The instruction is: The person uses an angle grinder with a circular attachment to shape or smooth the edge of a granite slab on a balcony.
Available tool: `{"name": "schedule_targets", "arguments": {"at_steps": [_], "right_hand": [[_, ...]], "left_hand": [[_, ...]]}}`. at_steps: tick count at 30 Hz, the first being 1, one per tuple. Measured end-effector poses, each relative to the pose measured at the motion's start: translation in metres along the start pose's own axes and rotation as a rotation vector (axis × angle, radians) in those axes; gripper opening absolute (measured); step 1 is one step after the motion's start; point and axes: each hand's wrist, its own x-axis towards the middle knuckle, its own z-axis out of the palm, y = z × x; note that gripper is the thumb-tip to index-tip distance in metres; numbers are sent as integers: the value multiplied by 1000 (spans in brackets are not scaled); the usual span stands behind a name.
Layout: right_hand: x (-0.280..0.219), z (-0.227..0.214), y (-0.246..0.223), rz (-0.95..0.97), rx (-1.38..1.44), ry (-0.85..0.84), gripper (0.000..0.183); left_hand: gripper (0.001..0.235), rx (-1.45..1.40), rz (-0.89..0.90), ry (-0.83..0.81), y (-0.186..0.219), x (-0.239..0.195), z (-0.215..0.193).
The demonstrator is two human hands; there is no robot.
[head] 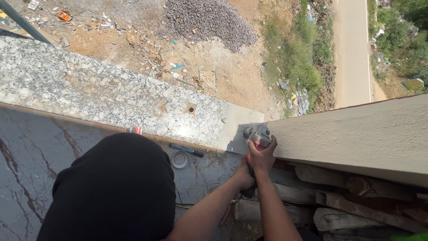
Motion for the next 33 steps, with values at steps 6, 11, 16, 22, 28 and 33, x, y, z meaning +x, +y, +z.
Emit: {"name": "schedule_targets", "arguments": {"at_steps": [6, 11, 16, 22, 28, 33], "right_hand": [[4, 1, -2, -8, -28, 2, 103], [-1, 0, 1, 34, -71, -8, 103], [3, 1, 6, 40, -56, -19, 102], [2, 9, 6, -43, -73, -21, 97], [-6, 2, -6, 71, -98, -112, 102], [-11, -2, -10, 100, -91, -124, 110]], "left_hand": [[110, -3, -64, 28, 13, -8, -2], [101, 15, -109, 26, 17, -19, -3], [99, -22, -72, 42, 17, -14, -2], [101, 7, -150, 10, 9, -7, 1], [96, -139, -78, 95, 6, -10, 7], [91, -65, -125, 117, 7, -19, 4]]}}
